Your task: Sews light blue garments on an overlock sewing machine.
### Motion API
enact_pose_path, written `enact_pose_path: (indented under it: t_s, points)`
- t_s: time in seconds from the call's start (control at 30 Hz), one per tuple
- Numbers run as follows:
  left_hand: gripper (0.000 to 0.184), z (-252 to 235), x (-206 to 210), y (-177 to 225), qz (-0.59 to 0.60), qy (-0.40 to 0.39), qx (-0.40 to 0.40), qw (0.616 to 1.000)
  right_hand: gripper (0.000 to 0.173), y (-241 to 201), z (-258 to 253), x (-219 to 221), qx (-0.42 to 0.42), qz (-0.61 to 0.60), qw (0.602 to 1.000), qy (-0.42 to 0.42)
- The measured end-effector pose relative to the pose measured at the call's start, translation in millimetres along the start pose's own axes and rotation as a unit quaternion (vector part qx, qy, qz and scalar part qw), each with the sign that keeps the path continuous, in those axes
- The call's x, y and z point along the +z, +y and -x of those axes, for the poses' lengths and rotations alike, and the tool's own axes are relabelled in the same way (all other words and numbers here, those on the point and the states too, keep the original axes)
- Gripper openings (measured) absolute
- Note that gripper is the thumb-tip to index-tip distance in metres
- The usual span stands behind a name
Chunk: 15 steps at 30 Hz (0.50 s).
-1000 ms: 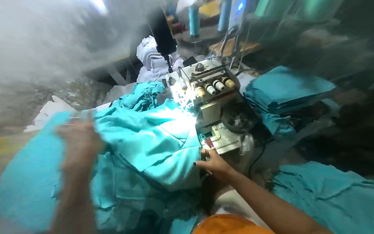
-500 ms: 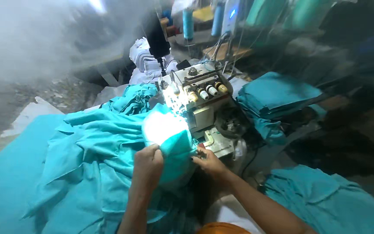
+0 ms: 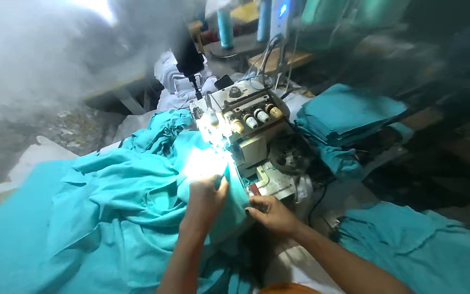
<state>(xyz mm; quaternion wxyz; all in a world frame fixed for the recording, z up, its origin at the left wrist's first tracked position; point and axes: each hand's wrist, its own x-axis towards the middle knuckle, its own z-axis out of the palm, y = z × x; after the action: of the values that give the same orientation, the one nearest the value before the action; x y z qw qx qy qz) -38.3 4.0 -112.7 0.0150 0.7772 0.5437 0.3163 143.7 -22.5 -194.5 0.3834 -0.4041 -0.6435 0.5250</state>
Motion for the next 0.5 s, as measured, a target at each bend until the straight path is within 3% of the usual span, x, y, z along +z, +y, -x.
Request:
enact_pose_path:
  t_s: [0.13,0.23,0.33,0.5]
  points:
    - [0.022,-32.2,-22.2,36.7,-0.07,-0.192,-0.139,0.969,0.021,-7.4,14.5,-2.4,0.001,0.027,1.0,0.01]
    - [0.022,-42.4,-25.7,52.2,-0.088,-0.257,-0.203,0.941,0.02,-9.1,18.5,-3.8,-0.002,-0.006,1.0,0.011]
    - [0.02,-32.4,-19.9,52.0,-0.057,-0.219,-0.211,0.951,0.018,-7.0,12.9,-2.4,0.015,-0.043,0.999,0.023]
    - [0.015,-8.3,4.9,34.8,0.013,-0.05,-0.153,0.987,0.02,-12.1,-7.1,6.1,0.022,-0.045,0.997,0.053]
